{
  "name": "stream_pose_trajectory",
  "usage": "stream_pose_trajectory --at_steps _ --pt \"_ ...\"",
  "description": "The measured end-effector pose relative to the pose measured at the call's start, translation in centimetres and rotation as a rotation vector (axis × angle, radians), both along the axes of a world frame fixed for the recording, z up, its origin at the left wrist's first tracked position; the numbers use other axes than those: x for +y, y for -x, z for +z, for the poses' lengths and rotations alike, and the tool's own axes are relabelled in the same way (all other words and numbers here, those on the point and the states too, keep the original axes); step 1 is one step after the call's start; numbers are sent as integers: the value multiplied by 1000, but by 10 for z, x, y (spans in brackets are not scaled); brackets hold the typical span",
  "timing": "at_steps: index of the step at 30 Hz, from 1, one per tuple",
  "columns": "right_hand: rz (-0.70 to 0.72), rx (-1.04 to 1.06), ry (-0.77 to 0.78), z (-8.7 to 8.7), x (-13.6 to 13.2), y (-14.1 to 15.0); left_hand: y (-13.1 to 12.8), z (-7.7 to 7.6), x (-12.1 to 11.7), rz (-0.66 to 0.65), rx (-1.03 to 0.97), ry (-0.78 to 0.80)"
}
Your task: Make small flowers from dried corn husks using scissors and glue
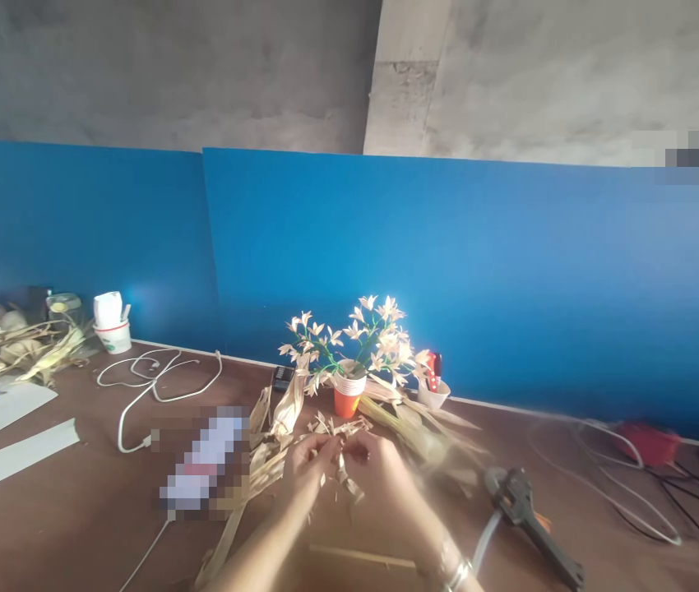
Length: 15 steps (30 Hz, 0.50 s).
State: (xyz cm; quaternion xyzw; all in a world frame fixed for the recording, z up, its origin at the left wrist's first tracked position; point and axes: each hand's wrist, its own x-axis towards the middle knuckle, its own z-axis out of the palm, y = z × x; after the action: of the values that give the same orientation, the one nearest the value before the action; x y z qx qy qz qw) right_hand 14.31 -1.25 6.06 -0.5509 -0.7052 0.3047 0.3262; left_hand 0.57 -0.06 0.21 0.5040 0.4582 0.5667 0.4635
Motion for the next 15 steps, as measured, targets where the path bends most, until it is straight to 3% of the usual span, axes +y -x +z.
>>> stream_pose_trajectory --at_steps 3,7,12,15 --pt "-35 -203 -107 8 -6 -2 2 7 -2 -42 -18 101" --pt "116 -19 -204 16 -12 -5 7 18 -6 -232 50 93" --pt "227 152 -22 13 -9 -15 10 22 -10 -410 134 40" --pt "172 141 72 4 -2 -22 8 20 -10 -300 265 -42"
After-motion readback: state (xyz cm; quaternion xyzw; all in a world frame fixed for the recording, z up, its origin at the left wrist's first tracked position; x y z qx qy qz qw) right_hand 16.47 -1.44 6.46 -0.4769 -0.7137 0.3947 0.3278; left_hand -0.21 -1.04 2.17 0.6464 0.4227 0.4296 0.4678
